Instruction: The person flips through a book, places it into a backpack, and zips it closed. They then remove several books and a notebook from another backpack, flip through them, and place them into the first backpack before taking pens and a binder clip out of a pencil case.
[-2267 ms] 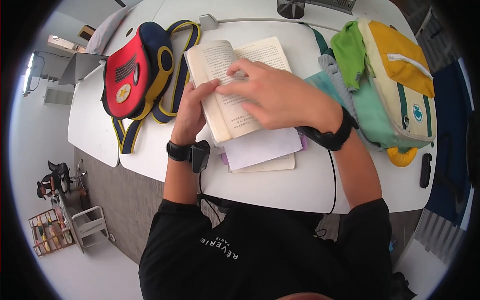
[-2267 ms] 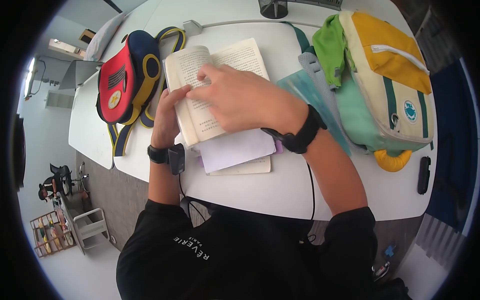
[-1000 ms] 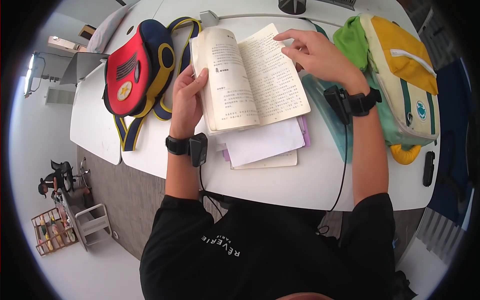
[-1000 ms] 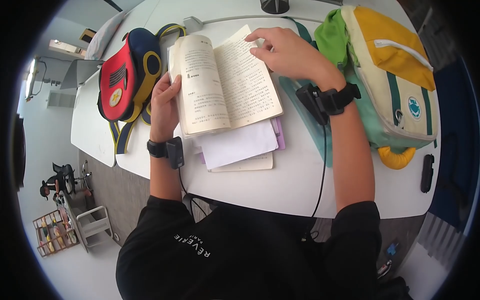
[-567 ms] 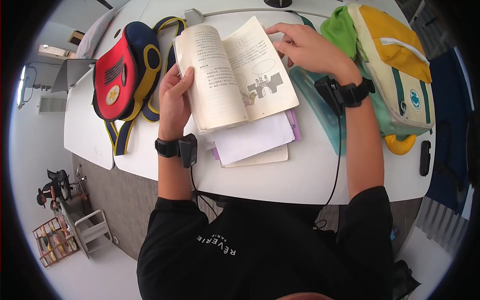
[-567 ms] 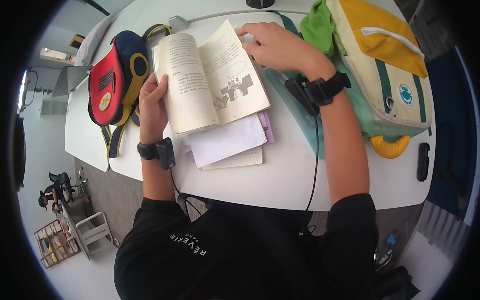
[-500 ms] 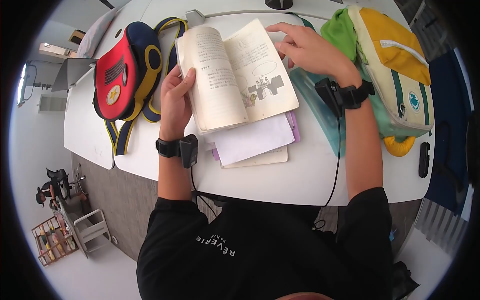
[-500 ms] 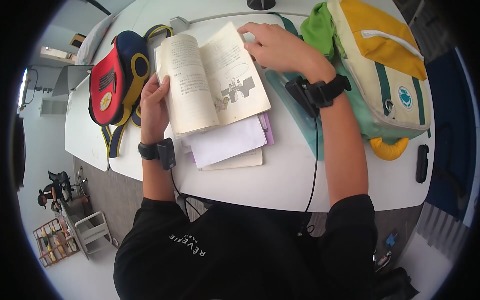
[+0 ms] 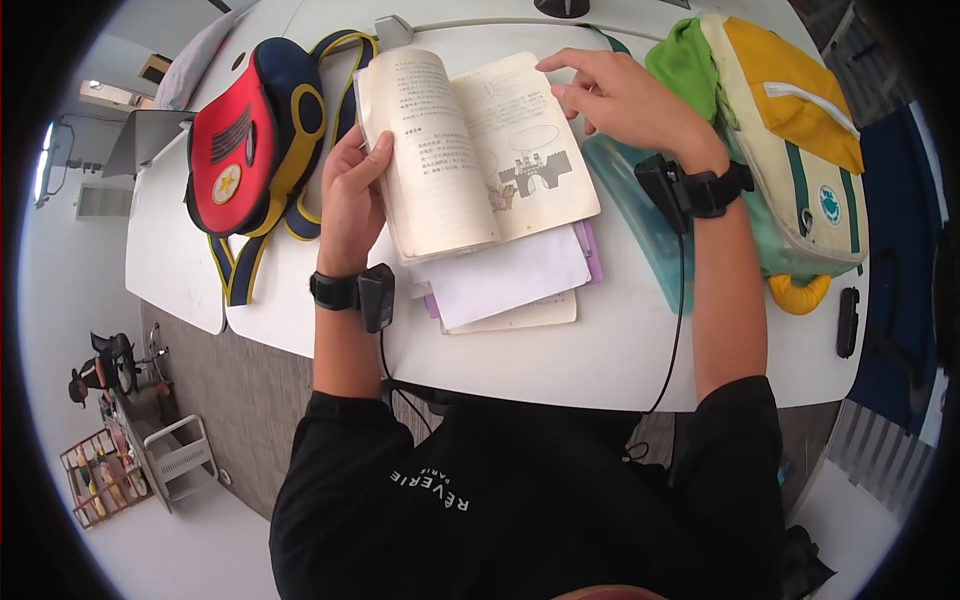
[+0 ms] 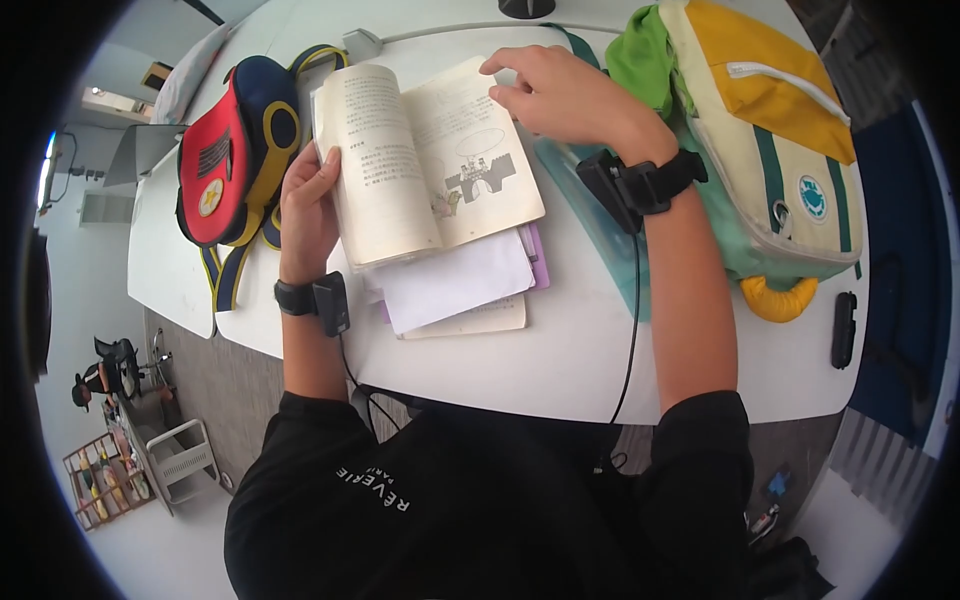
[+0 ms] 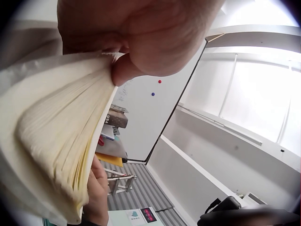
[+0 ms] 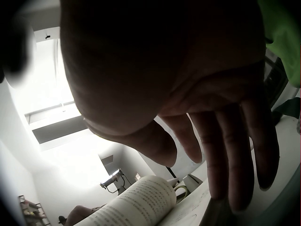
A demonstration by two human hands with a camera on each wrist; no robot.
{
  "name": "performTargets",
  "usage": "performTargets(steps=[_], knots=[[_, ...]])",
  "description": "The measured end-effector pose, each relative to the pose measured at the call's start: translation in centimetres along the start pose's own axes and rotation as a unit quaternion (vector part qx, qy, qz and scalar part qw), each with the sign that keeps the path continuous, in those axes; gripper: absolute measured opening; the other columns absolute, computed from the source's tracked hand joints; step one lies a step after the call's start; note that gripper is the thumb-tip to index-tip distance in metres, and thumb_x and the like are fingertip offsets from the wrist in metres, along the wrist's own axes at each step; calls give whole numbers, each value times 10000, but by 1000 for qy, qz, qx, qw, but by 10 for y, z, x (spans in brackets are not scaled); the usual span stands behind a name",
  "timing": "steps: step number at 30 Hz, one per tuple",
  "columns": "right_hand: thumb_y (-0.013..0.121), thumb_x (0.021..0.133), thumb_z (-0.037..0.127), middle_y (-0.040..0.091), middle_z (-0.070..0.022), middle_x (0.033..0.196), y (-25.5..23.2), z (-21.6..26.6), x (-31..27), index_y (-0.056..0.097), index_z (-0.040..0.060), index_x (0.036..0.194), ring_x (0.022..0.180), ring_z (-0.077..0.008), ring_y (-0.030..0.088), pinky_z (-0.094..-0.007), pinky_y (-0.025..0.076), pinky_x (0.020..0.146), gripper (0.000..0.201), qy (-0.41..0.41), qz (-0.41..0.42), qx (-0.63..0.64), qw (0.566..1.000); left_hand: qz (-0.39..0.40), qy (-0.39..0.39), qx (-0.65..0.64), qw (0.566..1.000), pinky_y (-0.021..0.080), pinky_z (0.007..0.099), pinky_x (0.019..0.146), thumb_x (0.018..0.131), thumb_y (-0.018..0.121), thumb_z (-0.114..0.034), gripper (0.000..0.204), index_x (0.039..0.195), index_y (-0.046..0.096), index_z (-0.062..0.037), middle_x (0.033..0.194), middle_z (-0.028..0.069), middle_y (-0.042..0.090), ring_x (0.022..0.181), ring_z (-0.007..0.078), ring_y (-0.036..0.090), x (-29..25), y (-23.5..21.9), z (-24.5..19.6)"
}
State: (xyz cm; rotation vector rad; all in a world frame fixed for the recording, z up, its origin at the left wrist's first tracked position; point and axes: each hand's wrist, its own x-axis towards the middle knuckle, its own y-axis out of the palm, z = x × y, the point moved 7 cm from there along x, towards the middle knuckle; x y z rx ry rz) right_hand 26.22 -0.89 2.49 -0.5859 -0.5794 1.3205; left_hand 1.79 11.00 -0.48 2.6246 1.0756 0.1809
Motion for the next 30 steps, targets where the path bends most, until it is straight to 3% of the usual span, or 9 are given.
performTargets(steps=[7, 12, 15, 18, 24, 30], knots=[[545, 978, 142, 621, -34, 700, -4, 10, 1, 634, 39, 1235, 600, -99, 554, -265, 488, 572, 291, -17, -27, 7, 999, 6, -1, 4, 1000, 511, 303, 946, 1002, 524, -93, 319, 1271, 519, 78, 1185, 164, 667, 1026, 188, 675, 3, -5, 3], [573, 954, 160, 569, -7, 662, -9, 21, -3, 700, 5, 933, 568, -78, 506, -241, 426, 548, 201, -20, -18, -10, 1000, 3, -4, -13, 1000, 509, 302, 944, 998, 521, -88, 317, 1266, 522, 80, 1184, 167, 666, 1024, 189, 673, 0, 6, 2], [589, 942, 171, 585, -11, 671, -8, 20, -1, 695, -5, 887, 587, -82, 528, -244, 439, 560, 213, -27, -43, 7, 999, -1, 0, -17, 1000, 509, 305, 947, 994, 515, -81, 322, 1271, 519, 82, 1181, 165, 668, 1028, 192, 674, 2, 2, 2], [587, 949, 170, 618, -24, 703, -8, 18, -1, 691, -17, 911, 618, -94, 562, -247, 472, 589, 218, -49, -42, 5, 998, -1, -15, -22, 1000, 509, 307, 952, 990, 509, -73, 331, 1282, 517, 83, 1183, 162, 669, 1032, 195, 676, 0, 2, 2], [567, 982, 175, 667, -47, 773, -7, 16, 0, 670, -17, 1044, 677, -117, 629, -261, 522, 646, 226, -11, -20, 40, 999, 13, -11, -40, 999, 510, 310, 961, 988, 501, -73, 348, 1298, 514, 86, 1203, 169, 665, 1047, 207, 677, 4, -5, 7], [566, 978, 164, 683, -52, 791, -7, 23, -5, 643, 4, 1163, 676, -124, 646, -268, 521, 640, 256, -20, -29, 82, 996, 14, -23, -22, 999, 503, 309, 974, 982, 506, -73, 367, 1313, 514, 84, 1216, 174, 663, 1071, 206, 672, 4, -3, 8]])
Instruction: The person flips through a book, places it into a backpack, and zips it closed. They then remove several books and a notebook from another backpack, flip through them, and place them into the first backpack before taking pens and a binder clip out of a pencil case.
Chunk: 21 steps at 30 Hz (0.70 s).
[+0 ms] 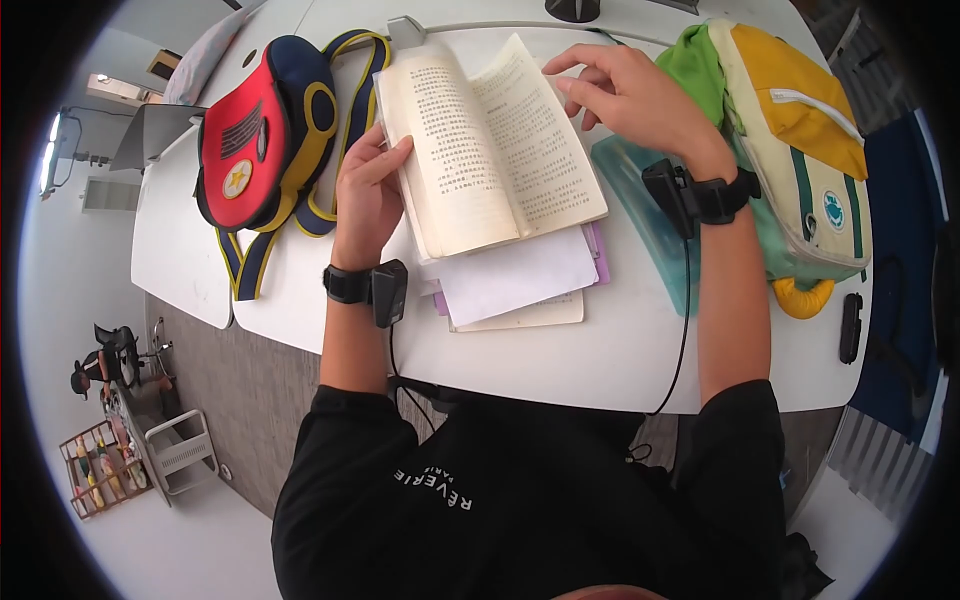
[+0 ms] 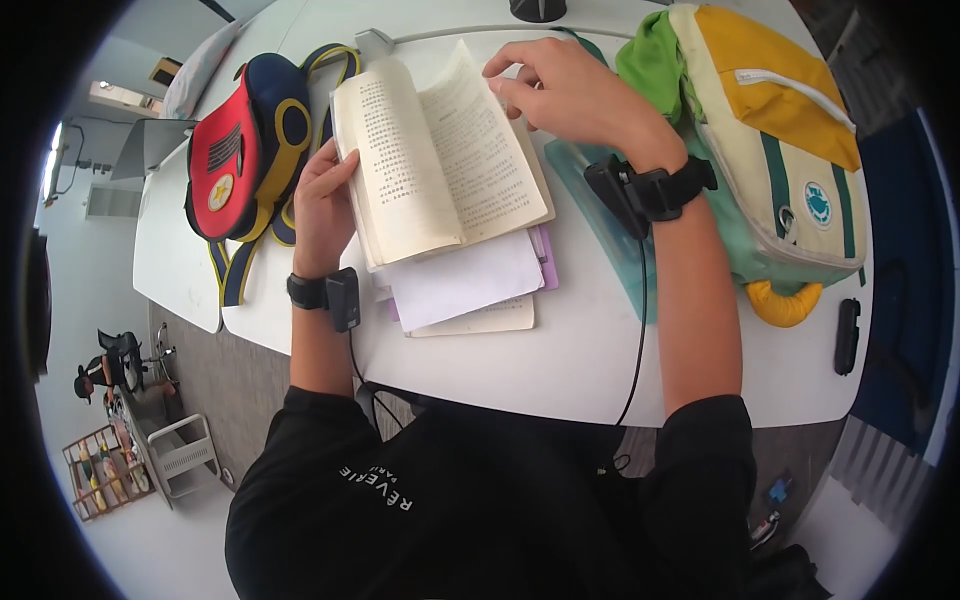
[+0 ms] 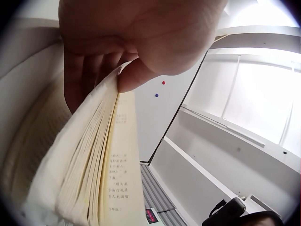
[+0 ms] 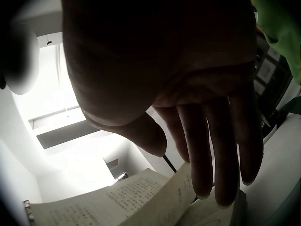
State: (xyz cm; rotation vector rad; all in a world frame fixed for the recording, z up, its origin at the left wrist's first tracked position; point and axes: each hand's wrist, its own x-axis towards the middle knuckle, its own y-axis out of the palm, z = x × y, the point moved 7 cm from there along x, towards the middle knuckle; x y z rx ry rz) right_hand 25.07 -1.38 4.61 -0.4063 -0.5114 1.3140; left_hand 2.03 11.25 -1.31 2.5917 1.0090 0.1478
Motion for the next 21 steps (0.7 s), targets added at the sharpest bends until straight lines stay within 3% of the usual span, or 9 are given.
performTargets(steps=[13, 16, 21], knots=[[585, 976, 221, 694, -70, 803, -2, -7, 5, 645, 22, 1179, 666, -134, 648, -266, 525, 637, 291, 15, 0, -30, 999, -24, 18, -5, 1000, 509, 302, 940, 971, 518, -89, 356, 1281, 532, 87, 1166, 173, 677, 1008, 201, 684, 0, -1, -3], [605, 964, 290, 676, -84, 794, -3, -4, 0, 647, 30, 1183, 667, -149, 651, -273, 524, 640, 343, -8, -1, -111, 994, -13, 14, 4, 1000, 506, 301, 945, 963, 519, -92, 357, 1271, 539, 86, 1170, 170, 677, 1017, 197, 681, -2, 0, -3], [525, 848, 110, 661, -105, 790, -7, 1, 3, 650, 51, 1201, 627, -158, 625, -289, 497, 616, 380, -105, -9, -49, 993, -30, 20, 11, 999, 498, 299, 940, 946, 528, -119, 387, 1275, 540, 84, 1162, 161, 673, 1039, 188, 662, -1, -4, -5]])
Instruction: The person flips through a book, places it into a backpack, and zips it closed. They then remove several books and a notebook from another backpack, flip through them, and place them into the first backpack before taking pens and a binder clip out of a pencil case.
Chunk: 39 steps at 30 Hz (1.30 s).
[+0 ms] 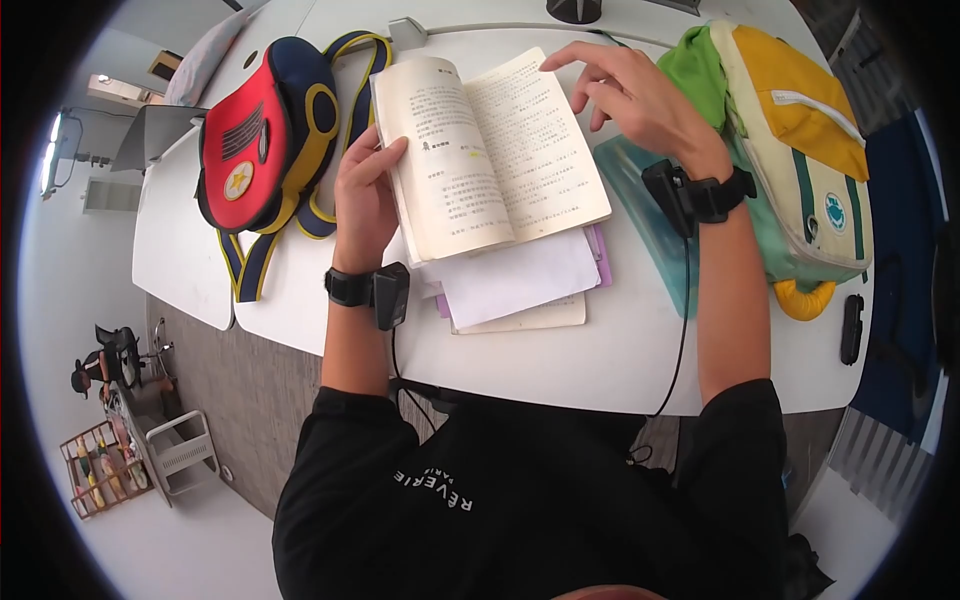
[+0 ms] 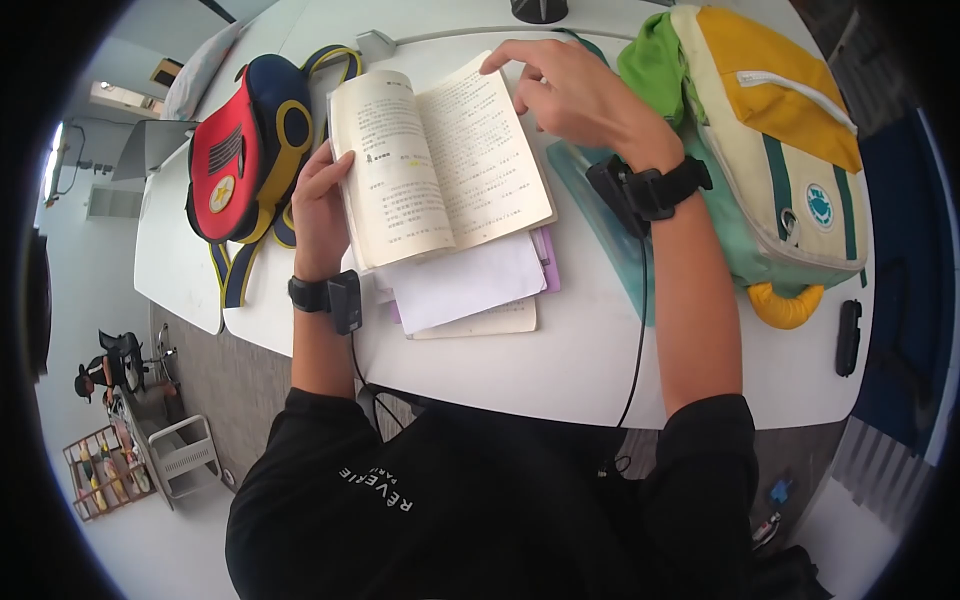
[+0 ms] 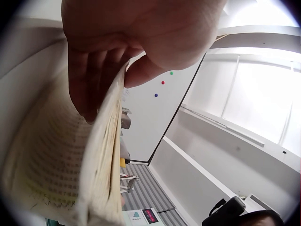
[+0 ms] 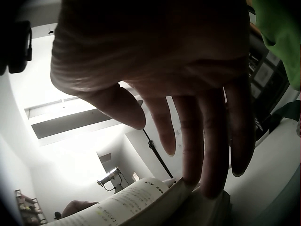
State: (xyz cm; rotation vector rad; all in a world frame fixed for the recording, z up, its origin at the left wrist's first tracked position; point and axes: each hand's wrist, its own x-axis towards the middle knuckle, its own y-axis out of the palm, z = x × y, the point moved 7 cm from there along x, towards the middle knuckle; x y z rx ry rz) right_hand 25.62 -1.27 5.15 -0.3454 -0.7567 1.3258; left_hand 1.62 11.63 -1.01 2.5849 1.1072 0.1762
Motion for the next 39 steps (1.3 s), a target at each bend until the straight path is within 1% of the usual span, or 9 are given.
performTargets(steps=[4, 6, 9, 18, 25, 28, 31, 33, 39], knots=[[475, 788, 59, 642, -85, 737, 1, -6, -5, 662, 50, 1172, 594, -133, 587, -280, 479, 595, 427, 54, 12, 33, 998, -18, -11, -2, 1000, 487, 297, 945, 944, 522, -129, 411, 1295, 533, 84, 1162, 158, 666, 1036, 194, 658, -4, 4, -3], [495, 820, 47, 611, -55, 672, 2, -2, -2, 674, 39, 1129, 582, -107, 556, -262, 461, 585, 357, 58, 20, -47, 997, -15, -6, -9, 1000, 477, 297, 956, 943, 516, -128, 424, 1311, 530, 83, 1174, 154, 658, 1031, 202, 656, -5, 8, -5], [514, 841, 27, 586, -30, 632, 0, 1, 0, 680, 28, 1097, 581, -90, 540, -245, 438, 561, 305, 44, -14, -72, 996, -44, -10, -9, 999, 483, 293, 947, 945, 517, -121, 420, 1314, 530, 81, 1183, 150, 654, 1031, 199, 655, -4, 3, -2], [506, 836, 26, 638, -56, 690, 12, 10, 0, 672, 20, 1109, 628, -102, 612, -245, 474, 551, 320, 54, 6, 12, 998, 5, -10, -11, 1000, 499, 279, 932, 962, 542, -107, 376, 1294, 541, 69, 1171, 126, 672, 1020, 160, 665, 0, 1, 2], [506, 814, 35, 690, -92, 759, 14, 12, 0, 669, 11, 1110, 610, -130, 636, -257, 511, 570, 338, 66, 47, -20, 996, -18, 4, 13, 1000, 500, 262, 933, 956, 576, -118, 416, 1325, 513, 66, 1155, 134, 679, 993, 148, 678, -1, 2, 1], [514, 818, 42, 698, -99, 768, 17, 10, 3, 668, 7, 1112, 587, -136, 628, -264, 504, 566, 334, 54, 41, -22, 997, -21, 36, -5, 999, 562, 286, 843, 963, 596, -78, 388, 1306, 496, 73, 1096, 169, 703, 924, 186, 717, 1, 2, -4], [537, 850, 58, 697, -95, 757, 17, 9, -1, 669, 7, 1110, 582, -136, 623, -269, 502, 567, 296, 61, 33, -29, 997, 11, 34, -19, 999, 563, 291, 837, 976, 584, -69, 418, 1343, 454, 82, 1100, 181, 705, 929, 190, 718, 0, 6, 0], [566, 878, 81, 694, -90, 750, 17, 15, -1, 670, 7, 1107, 594, -134, 626, -273, 502, 570, 262, 48, 47, -36, 997, 37, 31, 19, 999, 524, 274, 889, 1002, 521, -73, 389, 1360, 467, 69, 1169, 153, 686, 1011, 161, 686, -1, 6, 1], [595, 888, 99, 690, -87, 739, 18, 10, 1, 670, 9, 1105, 589, -134, 625, -272, 488, 566, 247, 50, 28, -30, 998, 19, 40, 23, 999, 534, 279, 881, 1010, 508, -72, 439, 1411, 404, 72, 1155, 161, 691, 994, 170, 697, 1, 2, 2]])
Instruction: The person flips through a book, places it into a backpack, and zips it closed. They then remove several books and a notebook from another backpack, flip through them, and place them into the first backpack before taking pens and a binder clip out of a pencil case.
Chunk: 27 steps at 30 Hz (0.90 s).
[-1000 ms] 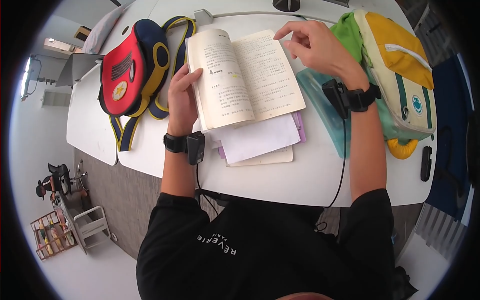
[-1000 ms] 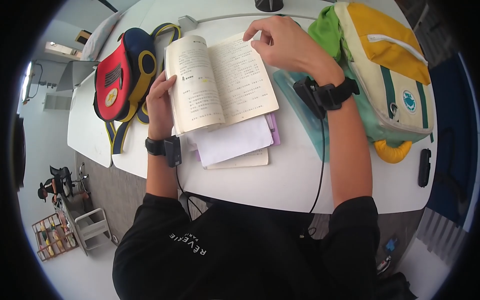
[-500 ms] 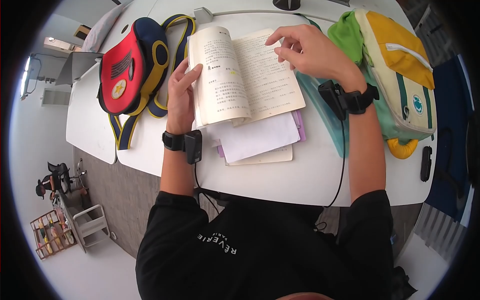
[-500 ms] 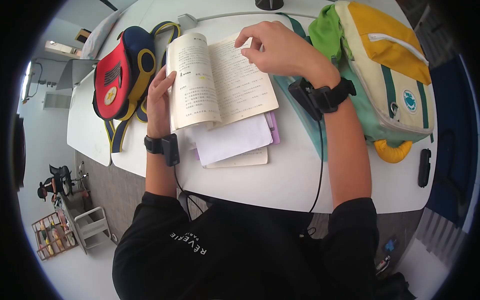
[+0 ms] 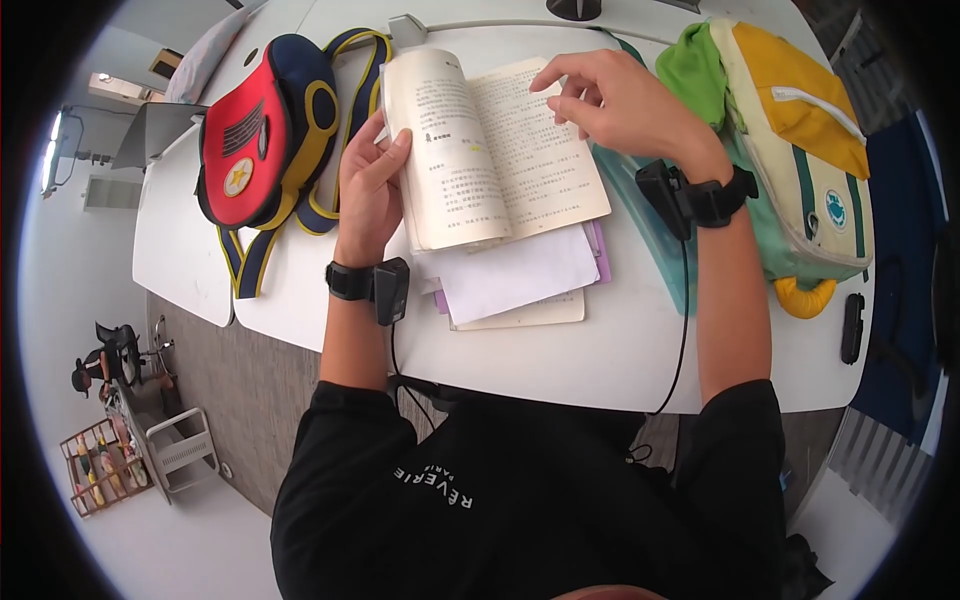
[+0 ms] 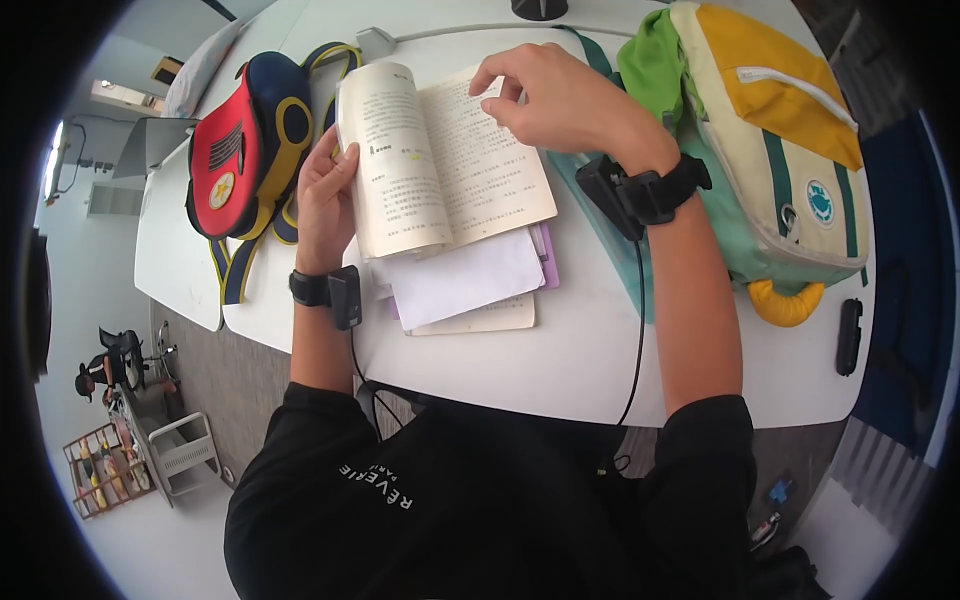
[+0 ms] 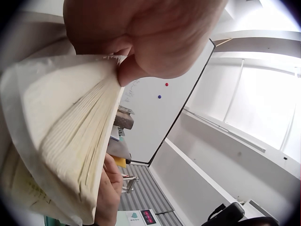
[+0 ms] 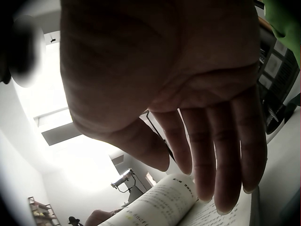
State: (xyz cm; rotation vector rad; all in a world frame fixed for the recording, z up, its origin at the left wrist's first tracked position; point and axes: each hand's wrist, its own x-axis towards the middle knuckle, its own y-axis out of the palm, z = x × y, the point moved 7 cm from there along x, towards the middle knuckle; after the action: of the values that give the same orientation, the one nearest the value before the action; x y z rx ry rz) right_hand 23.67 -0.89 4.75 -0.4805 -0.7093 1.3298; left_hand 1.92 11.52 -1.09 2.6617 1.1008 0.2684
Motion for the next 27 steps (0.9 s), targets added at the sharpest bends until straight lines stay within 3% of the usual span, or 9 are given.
performTargets(steps=[4, 7, 10, 12, 15, 18, 22, 27], knots=[[592, 894, 98, 695, -89, 761, -3, 4, -4, 669, 8, 1104, 606, -130, 635, -273, 494, 568, 241, 1, 15, -11, 1000, 27, -3, -4, 1000, 519, 288, 916, 1008, 502, -63, 431, 1407, 415, 74, 1189, 171, 677, 1030, 176, 686, -1, 6, -1], [584, 912, 106, 702, -89, 795, -2, 0, 0, 663, 8, 1126, 629, -133, 647, -279, 517, 590, 249, 17, 27, -10, 999, 2, 2, 3, 1000, 524, 288, 909, 1009, 498, -62, 433, 1410, 413, 75, 1172, 170, 683, 1014, 179, 692, 0, 3, 1], [561, 940, 115, 706, -88, 817, -1, -6, 0, 635, 13, 1204, 635, -137, 652, -283, 531, 615, 293, 18, -1, -2, 1000, -19, 2, 8, 1000, 525, 285, 908, 1009, 496, -60, 438, 1417, 409, 74, 1175, 173, 683, 1008, 182, 696, 0, -3, 1], [542, 965, 121, 694, -80, 792, -1, -9, -3, 599, 33, 1283, 633, -143, 651, -280, 537, 635, 335, 50, -4, 66, 997, 26, -6, 9, 1000, 518, 285, 921, 1010, 494, -61, 442, 1423, 409, 70, 1219, 177, 663, 1042, 177, 682, -2, 5, -2], [534, 978, 126, 679, -75, 770, -2, -3, -4, 580, 52, 1323, 634, -142, 650, -282, 538, 640, 355, 45, 0, 64, 997, 11, -3, 14, 1000, 521, 287, 920, 1013, 489, -65, 449, 1433, 401, 69, 1220, 177, 664, 1040, 176, 683, -1, 2, 1], [543, 980, 136, 666, -69, 743, -3, -4, -2, 594, 62, 1314, 627, -142, 646, -280, 529, 632, 346, 41, 8, 23, 999, -15, 13, -2, 1000, 528, 292, 913, 1016, 486, -71, 448, 1432, 399, 71, 1189, 176, 677, 1025, 185, 693, 1, -5, 5], [546, 977, 137, 661, -70, 723, -3, -4, -6, 602, 58, 1304, 612, -141, 639, -277, 514, 613, 341, 34, 15, 5, 999, 23, -4, 6, 1000, 525, 294, 923, 1020, 456, -41, 436, 1436, 394, 73, 1228, 171, 658, 1053, 188, 680, -1, 6, -1], [540, 977, 142, 676, -75, 737, -3, -5, -2, 595, 54, 1308, 621, -137, 642, -284, 518, 612, 347, 37, 7, 24, 999, 4, 15, -19, 1000, 519, 304, 939, 1015, 463, -42, 452, 1441, 369, 75, 1198, 191, 669, 1047, 199, 686, 1, -2, 2]])
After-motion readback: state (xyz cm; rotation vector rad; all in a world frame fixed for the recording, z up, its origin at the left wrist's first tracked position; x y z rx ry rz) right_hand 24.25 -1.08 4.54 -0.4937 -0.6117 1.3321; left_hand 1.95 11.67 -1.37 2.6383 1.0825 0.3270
